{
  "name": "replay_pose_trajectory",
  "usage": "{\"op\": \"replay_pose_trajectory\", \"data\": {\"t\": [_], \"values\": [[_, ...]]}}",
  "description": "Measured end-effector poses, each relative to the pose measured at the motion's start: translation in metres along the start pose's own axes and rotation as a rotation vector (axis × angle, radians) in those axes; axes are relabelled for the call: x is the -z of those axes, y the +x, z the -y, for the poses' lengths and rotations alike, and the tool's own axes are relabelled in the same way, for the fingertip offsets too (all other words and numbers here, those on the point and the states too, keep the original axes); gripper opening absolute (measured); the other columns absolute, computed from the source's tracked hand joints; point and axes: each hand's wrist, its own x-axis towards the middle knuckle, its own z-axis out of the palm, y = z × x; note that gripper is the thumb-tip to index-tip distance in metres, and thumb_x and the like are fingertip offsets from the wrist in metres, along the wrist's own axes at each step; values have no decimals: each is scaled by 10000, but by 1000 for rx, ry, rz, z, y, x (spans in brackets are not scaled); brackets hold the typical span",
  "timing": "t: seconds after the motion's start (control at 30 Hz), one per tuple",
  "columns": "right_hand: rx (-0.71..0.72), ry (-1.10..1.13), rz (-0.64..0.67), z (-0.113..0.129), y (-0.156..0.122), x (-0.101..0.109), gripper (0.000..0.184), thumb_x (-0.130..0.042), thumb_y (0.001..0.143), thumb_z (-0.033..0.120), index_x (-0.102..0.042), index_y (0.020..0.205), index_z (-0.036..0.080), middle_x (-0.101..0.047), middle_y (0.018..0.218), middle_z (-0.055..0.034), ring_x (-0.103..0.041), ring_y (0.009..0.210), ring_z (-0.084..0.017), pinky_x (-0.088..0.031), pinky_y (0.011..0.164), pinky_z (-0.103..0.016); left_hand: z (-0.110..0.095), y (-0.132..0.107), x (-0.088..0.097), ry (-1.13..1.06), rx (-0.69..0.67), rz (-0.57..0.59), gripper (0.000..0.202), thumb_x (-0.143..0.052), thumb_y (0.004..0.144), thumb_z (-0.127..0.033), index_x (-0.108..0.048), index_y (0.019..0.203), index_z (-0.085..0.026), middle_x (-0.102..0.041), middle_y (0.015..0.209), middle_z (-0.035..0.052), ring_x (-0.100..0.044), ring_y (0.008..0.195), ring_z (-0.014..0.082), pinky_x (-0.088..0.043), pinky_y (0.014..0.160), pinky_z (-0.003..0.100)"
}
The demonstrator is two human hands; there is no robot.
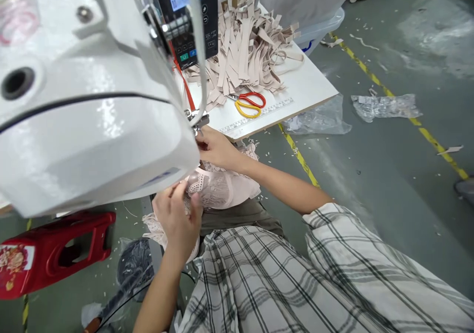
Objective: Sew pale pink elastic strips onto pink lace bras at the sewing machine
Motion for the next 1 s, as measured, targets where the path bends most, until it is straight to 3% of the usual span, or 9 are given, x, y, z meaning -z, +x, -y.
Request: {"op": "replay_pose_trajectory", "data": {"t": [0.2, 0.6, 1.0], "values": [[-18, 10, -23, 4, -4, -3, 126, -552, 830, 269, -619, 836, 162, -621, 1077, -74, -548, 841, -168, -472, 761, -311, -29, 2, -6, 88, -86, 130, 580, -651, 892, -386, -525, 1406, -148, -570, 1338, 219, -514, 1258, 349, -343, 1083, 470], [-76, -32, -37, 11, 5, -3, 64, -507, 772, 154, -549, 775, 203, -582, 878, -42, -555, 876, -207, -482, 755, -341, -25, 10, -6, 144, -127, 127, 455, -657, 901, -308, -623, 1319, -130, -546, 1292, 240, -503, 1237, 354, -373, 1031, 472], [-18, -74, -46, 4, 4, -5, 63, -509, 795, 177, -558, 834, 180, -607, 957, -59, -550, 826, -188, -434, 703, -302, -25, 11, -7, 145, -129, 103, 467, -650, 902, -308, -603, 1341, -156, -557, 1299, 218, -504, 1232, 336, -361, 1038, 459]]}}
